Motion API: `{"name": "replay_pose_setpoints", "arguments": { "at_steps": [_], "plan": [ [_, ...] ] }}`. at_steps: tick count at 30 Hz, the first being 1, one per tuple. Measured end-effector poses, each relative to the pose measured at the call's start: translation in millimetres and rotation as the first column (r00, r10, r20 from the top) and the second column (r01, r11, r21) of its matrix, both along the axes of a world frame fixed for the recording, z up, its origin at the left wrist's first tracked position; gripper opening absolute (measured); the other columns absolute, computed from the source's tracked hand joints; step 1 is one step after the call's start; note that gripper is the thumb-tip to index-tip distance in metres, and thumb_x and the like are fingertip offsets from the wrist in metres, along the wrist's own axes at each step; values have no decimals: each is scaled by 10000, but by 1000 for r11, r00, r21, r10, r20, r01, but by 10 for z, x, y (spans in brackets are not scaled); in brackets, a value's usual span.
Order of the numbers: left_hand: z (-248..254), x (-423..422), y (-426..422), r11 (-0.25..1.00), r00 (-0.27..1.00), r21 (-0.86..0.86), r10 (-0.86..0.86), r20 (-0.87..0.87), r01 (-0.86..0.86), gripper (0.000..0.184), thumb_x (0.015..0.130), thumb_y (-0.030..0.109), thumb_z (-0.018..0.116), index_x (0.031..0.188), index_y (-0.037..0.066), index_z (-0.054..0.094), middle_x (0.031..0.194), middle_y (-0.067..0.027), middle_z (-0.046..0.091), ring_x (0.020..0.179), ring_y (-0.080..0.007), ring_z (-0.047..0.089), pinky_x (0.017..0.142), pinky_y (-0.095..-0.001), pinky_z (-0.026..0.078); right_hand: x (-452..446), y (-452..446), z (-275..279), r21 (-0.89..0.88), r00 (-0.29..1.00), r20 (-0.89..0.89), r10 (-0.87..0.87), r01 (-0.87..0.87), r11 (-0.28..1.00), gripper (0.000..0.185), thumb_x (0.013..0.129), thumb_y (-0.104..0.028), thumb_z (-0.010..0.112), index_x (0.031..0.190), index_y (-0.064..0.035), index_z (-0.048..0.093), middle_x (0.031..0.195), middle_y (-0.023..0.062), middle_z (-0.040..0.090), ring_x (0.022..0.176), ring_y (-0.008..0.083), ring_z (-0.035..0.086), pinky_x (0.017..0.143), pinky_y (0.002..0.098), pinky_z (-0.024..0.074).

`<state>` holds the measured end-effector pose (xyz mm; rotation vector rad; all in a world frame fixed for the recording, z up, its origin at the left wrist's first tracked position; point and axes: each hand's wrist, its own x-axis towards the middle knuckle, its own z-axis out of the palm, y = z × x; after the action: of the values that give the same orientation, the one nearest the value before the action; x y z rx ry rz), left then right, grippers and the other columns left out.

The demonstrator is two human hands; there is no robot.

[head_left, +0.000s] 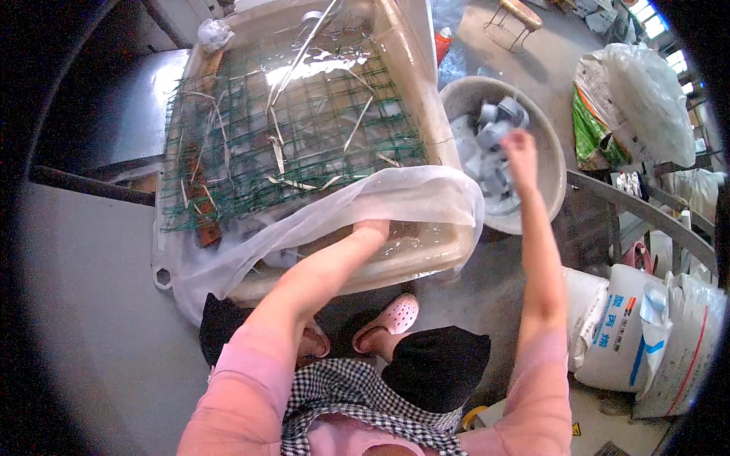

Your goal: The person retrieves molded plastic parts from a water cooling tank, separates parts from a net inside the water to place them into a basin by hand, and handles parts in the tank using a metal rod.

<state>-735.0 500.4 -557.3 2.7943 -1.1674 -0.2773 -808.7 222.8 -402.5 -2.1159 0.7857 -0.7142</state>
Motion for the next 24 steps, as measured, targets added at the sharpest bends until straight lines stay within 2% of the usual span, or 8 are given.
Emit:
{"name": "replay_pose_setpoints", "arguments": {
  "at_steps": [3, 5, 8, 11, 13, 14, 16, 24],
  "plan": [
    [141, 15, 100, 991, 978, -62, 104, -183, -117, 421, 843, 216, 405, 1244, 87, 407, 1271, -167, 393, 1172, -339, 363, 979, -466, 265, -144, 809, -86, 684, 593, 52, 803, -607, 405, 204, 813, -96, 470, 934, -3, 606, 908, 86, 627, 870, 154, 576, 770, 276, 452],
    [102, 31, 177, 990, 978, -93, 84, -193, -103, 410, 854, 233, 395, 1235, 85, 417, 1252, -170, 415, 1158, -344, 378, 964, -473, 278, -170, 1349, -166, 598, 190, -444, 876, -664, 448, 327, 749, 4, 468, 1060, 15, 568, 1009, 177, 602, 945, 249, 574, 860, 321, 432],
    [-49, 78, 233, 956, 997, -286, 49, -60, -64, 405, 868, 254, 368, 1225, 71, 423, 1245, -168, 425, 1155, -339, 385, 961, -486, 273, -218, 1526, -1314, 221, 172, -793, 584, -813, 539, 483, 713, 9, 466, 1196, -12, 461, 1048, 176, 584, 975, 317, 554, 866, 376, 420],
    [125, -7, 287, 952, 938, -302, 140, 318, -39, 414, 875, 251, 350, 1242, 65, 397, 1244, -180, 415, 1128, -358, 395, 959, -486, 271, -72, 1506, -2207, -573, 765, -588, 262, -623, 533, 439, 786, -101, 481, 1214, -28, 416, 976, 182, 593, 959, 325, 547, 893, 388, 388],
    [500, 8, 334, 871, 849, -381, 75, -523, -311, 450, 866, 209, 340, 1282, 41, 325, 1285, -207, 346, 1137, -392, 361, 961, -502, 260, 277, 1417, -2200, -514, 874, -366, 320, -476, 714, 386, 822, -205, 476, 1172, -44, 456, 1022, 193, 563, 1003, 321, 508, 932, 404, 343],
    [489, -31, 407, 869, 850, -381, 80, -520, -315, 450, 866, 209, 340, 1282, 41, 325, 1285, -207, 346, 1137, -392, 361, 961, -502, 260, 430, 1375, -2099, -480, 901, -283, 329, -430, 765, 376, 834, -240, 474, 1158, -50, 469, 1037, 197, 553, 1018, 320, 495, 945, 409, 328],
    [442, -187, 595, 987, 985, -108, -107, 133, 122, 491, 838, 157, 344, 1302, 11, 273, 1292, -243, 312, 1146, -418, 334, 960, -513, 257, 609, 1333, -1486, 95, 846, -456, 278, -265, 960, 401, 840, -296, 464, 1166, -62, 468, 1136, 186, 493, 1063, 309, 452, 964, 408, 304],
    [217, -59, 1203, 974, 985, 163, -140, -100, 155, 464, 806, 150, 391, 1241, -13, 383, 1223, -257, 407, 1115, -379, 404, 940, -499, 303, 812, 1310, -1855, -223, 730, -659, 183, -422, 879, 420, 824, -291, 482, 1182, -73, 456, 1165, 180, 474, 1090, 309, 431, 972, 407, 297]
  ]
}}
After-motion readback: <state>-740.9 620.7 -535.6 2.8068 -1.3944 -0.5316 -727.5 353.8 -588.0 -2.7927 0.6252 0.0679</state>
